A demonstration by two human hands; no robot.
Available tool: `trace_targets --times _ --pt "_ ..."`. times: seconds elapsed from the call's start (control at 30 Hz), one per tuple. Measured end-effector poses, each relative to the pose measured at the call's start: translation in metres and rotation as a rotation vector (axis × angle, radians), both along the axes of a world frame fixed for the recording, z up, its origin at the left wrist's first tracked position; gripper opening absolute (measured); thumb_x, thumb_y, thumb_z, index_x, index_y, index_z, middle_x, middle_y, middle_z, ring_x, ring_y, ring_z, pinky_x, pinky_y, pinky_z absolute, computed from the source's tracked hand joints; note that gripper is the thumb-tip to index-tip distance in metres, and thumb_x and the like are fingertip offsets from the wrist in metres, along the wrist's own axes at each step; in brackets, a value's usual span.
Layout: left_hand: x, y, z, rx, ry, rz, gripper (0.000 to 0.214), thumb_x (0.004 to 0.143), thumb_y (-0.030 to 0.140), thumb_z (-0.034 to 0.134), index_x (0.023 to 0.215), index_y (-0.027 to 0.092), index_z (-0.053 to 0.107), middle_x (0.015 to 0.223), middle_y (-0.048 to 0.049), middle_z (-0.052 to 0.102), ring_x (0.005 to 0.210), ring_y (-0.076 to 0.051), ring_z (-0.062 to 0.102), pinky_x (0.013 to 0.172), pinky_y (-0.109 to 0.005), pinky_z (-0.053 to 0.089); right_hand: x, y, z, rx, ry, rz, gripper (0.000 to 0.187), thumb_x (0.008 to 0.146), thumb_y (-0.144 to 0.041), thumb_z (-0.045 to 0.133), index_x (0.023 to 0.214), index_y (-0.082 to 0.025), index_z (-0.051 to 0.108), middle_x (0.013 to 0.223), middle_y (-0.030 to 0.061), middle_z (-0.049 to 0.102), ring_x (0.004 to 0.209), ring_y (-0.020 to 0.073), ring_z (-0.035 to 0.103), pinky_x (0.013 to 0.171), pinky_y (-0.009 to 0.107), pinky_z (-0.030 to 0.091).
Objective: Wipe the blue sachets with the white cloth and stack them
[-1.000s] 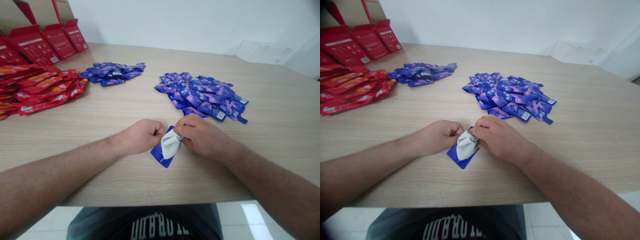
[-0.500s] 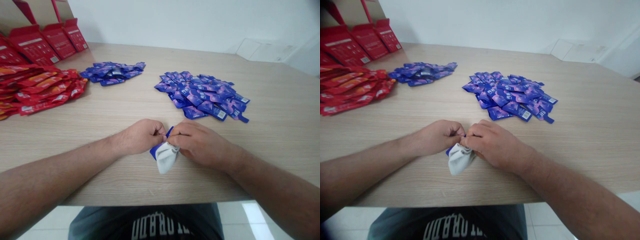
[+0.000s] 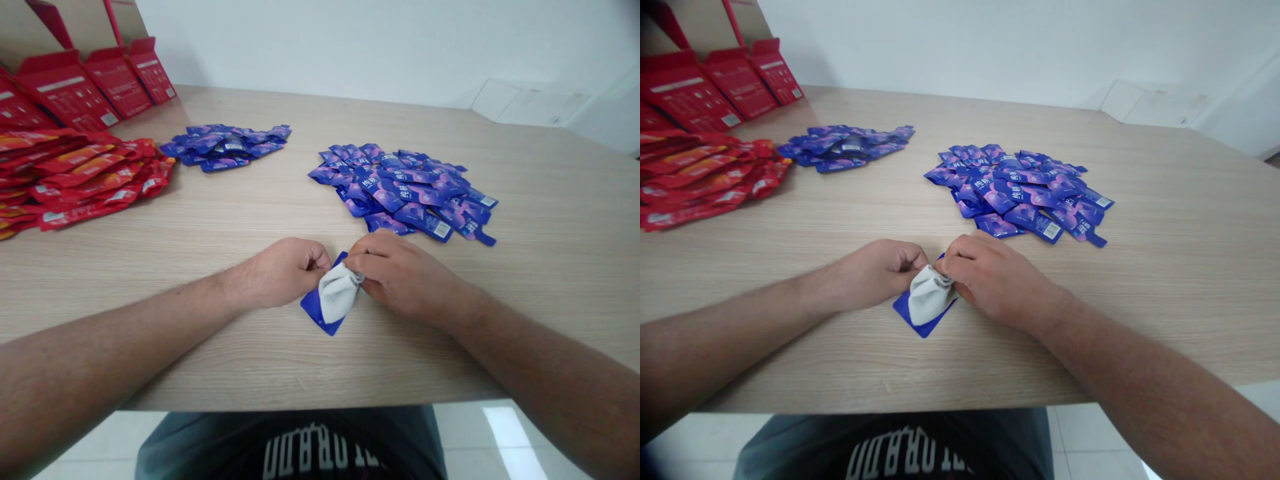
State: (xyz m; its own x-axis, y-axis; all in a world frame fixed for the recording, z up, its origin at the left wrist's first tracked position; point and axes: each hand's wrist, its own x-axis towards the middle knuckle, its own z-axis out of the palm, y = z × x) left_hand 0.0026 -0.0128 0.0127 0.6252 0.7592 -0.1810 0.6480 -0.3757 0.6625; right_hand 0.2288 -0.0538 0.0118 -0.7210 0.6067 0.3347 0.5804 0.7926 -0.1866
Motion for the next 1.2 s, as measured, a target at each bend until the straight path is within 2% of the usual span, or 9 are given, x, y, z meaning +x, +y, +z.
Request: trace_targets --times 0.13,0.3,0.47,0.67,0.83,1.0,1.2 --pt "0.000 0.000 0.000 0.005 -0.007 -0.012 0.015 0.082 0.023 0.054 0.081 0.020 0.069 0.066 0.0060 0.067 0.058 -0.008 0.057 0.055 -0.019 0.041 -0.001 -0.002 0.000 -0.014 -0.034 0.078 0.023 0.092 -0.012 0.054 0.111 -0.018 0.067 0.105 0.0082 0.065 0.100 0.0224 0.057 0.091 0.038 0.046" --pt "-0.001 0.000 -0.002 0.026 -0.006 0.006 0.016 0.083 0.028 0.054 0.080 0.020 0.068 0.068 0.0050 0.068 0.061 -0.010 0.059 0.053 -0.020 0.039 -0.001 0.000 0.000 -0.004 -0.007 -0.010 0.020 0.091 -0.012 0.056 0.106 -0.017 0.067 0.104 0.0090 0.064 0.099 0.0230 0.056 0.089 0.038 0.046" --pt "-0.001 0.001 -0.002 -0.015 -0.018 -0.010 0.014 0.082 0.024 0.054 0.082 0.021 0.068 0.068 0.0056 0.069 0.061 -0.009 0.060 0.055 -0.019 0.041 -0.007 -0.007 0.002 -0.001 -0.039 0.089 0.022 0.095 -0.014 0.052 0.109 -0.019 0.068 0.103 0.0070 0.064 0.098 0.0214 0.055 0.091 0.037 0.045" --pt "-0.001 0.000 -0.002 -0.008 -0.011 0.013 0.017 0.084 0.030 0.054 0.081 0.020 0.068 0.068 0.0046 0.068 0.062 -0.010 0.060 0.054 -0.020 0.040 -0.009 -0.008 0.001 0.000 -0.013 -0.011 0.020 0.095 -0.017 0.053 0.109 -0.017 0.067 0.103 0.0089 0.064 0.098 0.0226 0.055 0.087 0.038 0.046" --pt "-0.002 0.001 -0.002 -0.038 -0.013 -0.011 0.014 0.084 0.028 0.055 0.082 0.020 0.067 0.069 0.0043 0.069 0.063 -0.010 0.061 0.055 -0.020 0.041 -0.018 -0.016 0.005 0.009 -0.070 0.083 0.023 0.100 -0.022 0.047 0.110 -0.021 0.068 0.102 0.0069 0.064 0.099 0.0218 0.055 0.091 0.038 0.044" --pt "-0.001 0.000 0.000 -0.045 -0.020 0.020 0.017 0.084 0.030 0.054 0.082 0.020 0.068 0.071 0.0039 0.070 0.064 -0.011 0.062 0.055 -0.020 0.042 -0.018 -0.016 0.006 0.021 -0.053 -0.027 0.021 0.097 -0.020 0.050 0.107 -0.017 0.068 0.100 0.0089 0.063 0.096 0.0229 0.054 0.087 0.038 0.045" --pt "-0.001 0.000 0.003 -0.057 -0.008 -0.015 0.015 0.082 0.028 0.055 0.082 0.020 0.068 0.070 0.0039 0.068 0.065 -0.011 0.060 0.057 -0.020 0.042 -0.018 -0.017 0.006 -0.021 -0.083 0.082 0.022 0.099 -0.021 0.049 0.110 -0.022 0.068 0.104 0.0065 0.063 0.099 0.0221 0.054 0.092 0.038 0.044"
